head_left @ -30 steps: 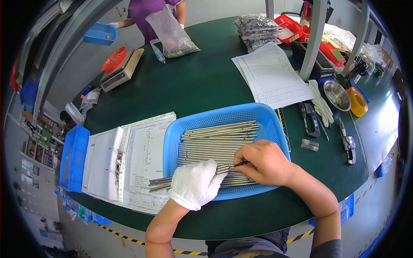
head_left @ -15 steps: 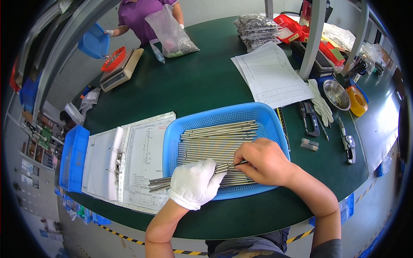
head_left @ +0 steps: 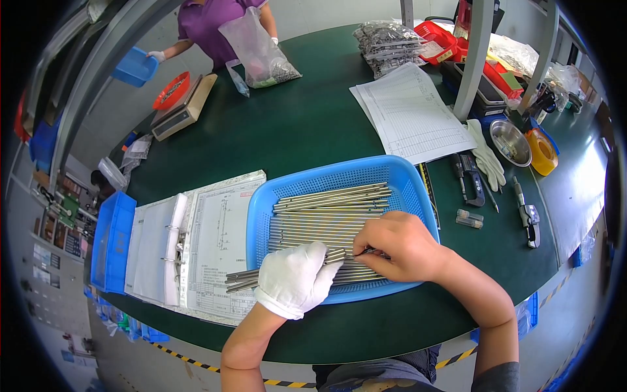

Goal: Inspecting and measuring metal rods using a caliper at a quality control workbench.

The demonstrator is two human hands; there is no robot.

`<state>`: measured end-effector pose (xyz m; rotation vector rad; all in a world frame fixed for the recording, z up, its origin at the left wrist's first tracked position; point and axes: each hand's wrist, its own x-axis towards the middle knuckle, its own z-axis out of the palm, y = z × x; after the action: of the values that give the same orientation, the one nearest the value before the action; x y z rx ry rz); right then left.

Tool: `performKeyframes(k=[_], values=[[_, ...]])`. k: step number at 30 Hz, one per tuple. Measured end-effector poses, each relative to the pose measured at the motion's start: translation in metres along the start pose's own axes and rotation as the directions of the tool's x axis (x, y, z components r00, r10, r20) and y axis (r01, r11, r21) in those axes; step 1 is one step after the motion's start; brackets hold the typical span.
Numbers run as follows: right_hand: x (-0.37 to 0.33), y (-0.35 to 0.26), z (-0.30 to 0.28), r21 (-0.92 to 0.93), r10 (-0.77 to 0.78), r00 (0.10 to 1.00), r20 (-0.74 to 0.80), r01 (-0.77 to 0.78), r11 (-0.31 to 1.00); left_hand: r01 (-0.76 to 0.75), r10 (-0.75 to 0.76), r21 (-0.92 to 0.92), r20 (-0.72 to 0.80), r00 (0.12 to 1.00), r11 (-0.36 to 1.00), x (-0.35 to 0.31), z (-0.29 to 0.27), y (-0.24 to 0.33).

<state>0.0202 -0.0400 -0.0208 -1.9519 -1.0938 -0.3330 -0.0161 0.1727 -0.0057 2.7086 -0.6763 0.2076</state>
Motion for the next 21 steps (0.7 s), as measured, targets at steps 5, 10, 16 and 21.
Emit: performKeyframes(k=[5,10,16,21], values=[[0.0006,0.0002,0.0028,-0.021,-0.015,1.000,-0.009,0.015,1.000,0.001,-0.001,0.006,-0.004,1.000,1.000,0.0003,-0.0004,0.0005],[0.0006,0.0002,0.0022,-0.011,-0.010,1.000,0.000,0.010,1.000,0.008,-0.008,0.007,0.017,1.000,1.000,0.0003,-0.0016,0.0011],[0.0000,-0.0008,0.0039,-0.015,0.020,1.000,0.002,-0.020,1.000,0.012,-0.012,0.014,0.020,1.000,1.000,-0.0008,-0.0009,0.0010],[-0.0002,-0.0001,0.0046,-0.195,-0.018,0.999,0.034,0.024,0.981,0.005,-0.006,0.022,0.034,0.999,1.000,0.0005,0.0008,0.0002]])
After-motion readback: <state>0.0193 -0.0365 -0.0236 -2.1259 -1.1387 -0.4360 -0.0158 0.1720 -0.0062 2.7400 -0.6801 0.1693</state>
